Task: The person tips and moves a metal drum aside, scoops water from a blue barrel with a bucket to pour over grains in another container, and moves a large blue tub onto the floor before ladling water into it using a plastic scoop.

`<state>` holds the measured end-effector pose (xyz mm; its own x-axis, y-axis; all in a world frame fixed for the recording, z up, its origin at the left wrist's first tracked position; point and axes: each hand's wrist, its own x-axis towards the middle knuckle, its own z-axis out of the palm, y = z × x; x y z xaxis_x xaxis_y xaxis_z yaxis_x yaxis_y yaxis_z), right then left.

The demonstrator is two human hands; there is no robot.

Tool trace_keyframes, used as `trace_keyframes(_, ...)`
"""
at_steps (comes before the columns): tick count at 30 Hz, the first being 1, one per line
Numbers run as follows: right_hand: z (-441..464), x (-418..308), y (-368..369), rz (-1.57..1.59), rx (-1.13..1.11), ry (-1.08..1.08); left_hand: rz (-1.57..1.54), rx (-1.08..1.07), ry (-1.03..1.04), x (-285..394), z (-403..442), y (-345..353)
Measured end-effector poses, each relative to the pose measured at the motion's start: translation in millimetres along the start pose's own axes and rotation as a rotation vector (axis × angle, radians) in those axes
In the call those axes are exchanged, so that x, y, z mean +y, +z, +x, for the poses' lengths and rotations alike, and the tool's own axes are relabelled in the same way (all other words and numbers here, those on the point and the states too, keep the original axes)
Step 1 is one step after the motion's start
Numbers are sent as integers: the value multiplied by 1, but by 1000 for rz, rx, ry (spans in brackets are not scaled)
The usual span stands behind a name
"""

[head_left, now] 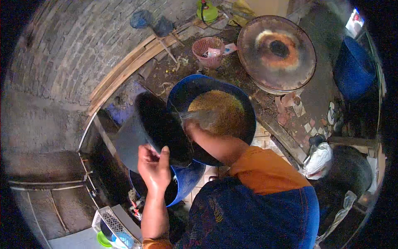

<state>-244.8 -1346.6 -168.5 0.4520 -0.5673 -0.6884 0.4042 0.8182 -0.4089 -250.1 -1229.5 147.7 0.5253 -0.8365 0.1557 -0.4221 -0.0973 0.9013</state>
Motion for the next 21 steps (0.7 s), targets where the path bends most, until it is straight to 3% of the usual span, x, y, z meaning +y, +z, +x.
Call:
trace_keyframes(3,-2,-13,18,23,-179,53,154,-12,37,14,2,1)
trace_keyframes(8,-4,-33,33,-12,-342,173,64,78,11,4,-5,-23)
trace_keyframes(11,-48,-79,47,-310,-193,245,-106,223,-24,-14,-3,-59)
trace_keyframes(13,-48,-107,41,-616,-255,184,-163,354,-94,-37,-8,-91)
trace_keyframes(15,-51,-130,30,-464,-523,250,-435,483,-160,-35,-19,-105)
trace_keyframes(17,-69,-154,30,-321,-602,283,-552,543,-171,-40,-35,-125)
trace_keyframes(18,-68,-156,22,-336,-604,291,-539,530,-149,-56,-49,-142)
trace_keyframes(20,-60,-152,-4,-207,-399,125,-642,501,-153,-57,-66,-156)
trace_keyframes(21,-47,-143,-29,-369,-273,-1,-647,533,-176,-62,-76,-165)
